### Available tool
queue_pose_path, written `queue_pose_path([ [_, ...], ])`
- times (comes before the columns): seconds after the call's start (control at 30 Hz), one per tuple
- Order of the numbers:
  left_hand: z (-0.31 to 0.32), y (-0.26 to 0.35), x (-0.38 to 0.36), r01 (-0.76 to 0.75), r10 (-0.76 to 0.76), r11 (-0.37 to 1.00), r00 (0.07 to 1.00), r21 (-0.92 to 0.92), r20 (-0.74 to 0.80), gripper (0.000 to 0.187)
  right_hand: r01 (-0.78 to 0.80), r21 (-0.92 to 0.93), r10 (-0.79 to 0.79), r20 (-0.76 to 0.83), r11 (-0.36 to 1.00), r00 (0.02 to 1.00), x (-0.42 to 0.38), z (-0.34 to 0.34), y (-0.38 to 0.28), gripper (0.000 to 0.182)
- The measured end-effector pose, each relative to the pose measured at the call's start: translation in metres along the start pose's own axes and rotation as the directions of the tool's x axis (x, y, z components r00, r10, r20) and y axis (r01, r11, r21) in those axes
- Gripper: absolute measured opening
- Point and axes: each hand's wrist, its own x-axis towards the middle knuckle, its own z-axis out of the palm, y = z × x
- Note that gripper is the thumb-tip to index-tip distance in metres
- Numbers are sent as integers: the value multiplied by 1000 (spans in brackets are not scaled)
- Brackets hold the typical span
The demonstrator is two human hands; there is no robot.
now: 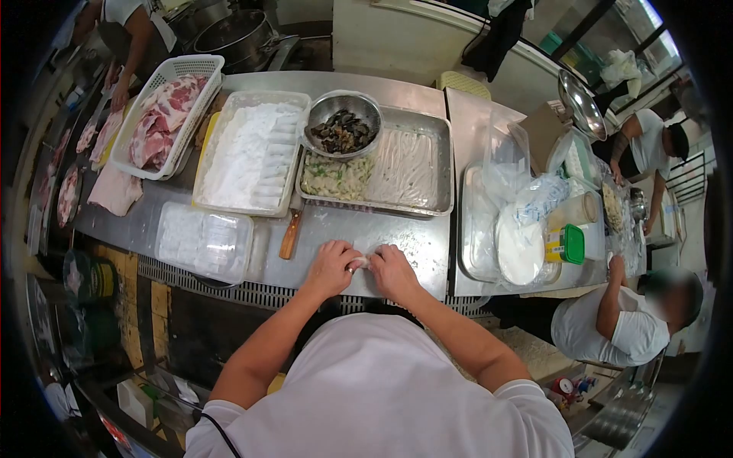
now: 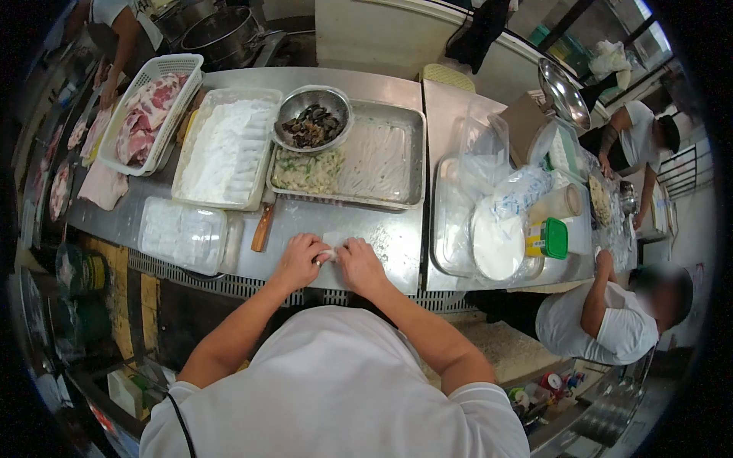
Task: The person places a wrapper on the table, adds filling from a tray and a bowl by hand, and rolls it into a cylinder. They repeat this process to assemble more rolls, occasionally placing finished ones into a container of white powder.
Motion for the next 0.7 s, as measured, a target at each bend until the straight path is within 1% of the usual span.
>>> queue_pose_path([
  [0.03, 1, 1, 1, 11, -11, 1000, 1000, 8, -14, 35, -11, -6, 11, 8, 1000, 1000, 1, 0, 1, 25],
  [0.13, -1, 6, 2, -109, 109, 994, 994, -2, 6, 44, -55, -26, 56, 51, 998, 997, 5, 0, 2, 26],
  [0.17, 1, 4, 1, -103, 103, 995, 995, 8, 15, 46, -71, -34, 74, 69, 997, 995, 6, 0, 2, 27],
  [0.27, 6, -3, -3, -92, 91, 995, 995, 33, 34, 50, -44, -73, 49, 69, 996, 996, 5, -2, 1, 35],
  [0.37, 3, -2, -1, -85, 83, 995, 996, 44, 41, 49, -55, -63, 58, 57, 997, 997, 6, -6, -2, 47],
  [0.47, 2, -1, -1, -81, 79, 995, 995, 54, 53, 47, -145, 43, 144, 32, 988, 989, 19, -25, -2, 63],
  [0.5, 4, -4, -2, -86, 83, 995, 995, 52, 52, 47, -327, 91, 322, 67, 940, 944, 31, -39, -1, 66],
  [0.53, 5, -5, -3, -89, 87, 995, 995, 50, 51, 46, -499, 131, 487, 111, 857, 866, 50, -55, 3, 69],
  [0.57, 5, -4, -4, -95, 93, 994, 995, 44, 49, 45, -652, 161, 633, 159, 741, 758, 67, -67, 10, 73],
  [0.63, 4, -3, -3, -109, 108, 993, 993, 36, 41, 44, -677, 66, 640, 269, 733, 720, 88, -73, 46, 73],
  [0.7, 3, -3, -4, -110, 106, 992, 993, 67, 57, 43, -707, 52, 633, 403, 705, 661, 108, -80, 55, 74],
])
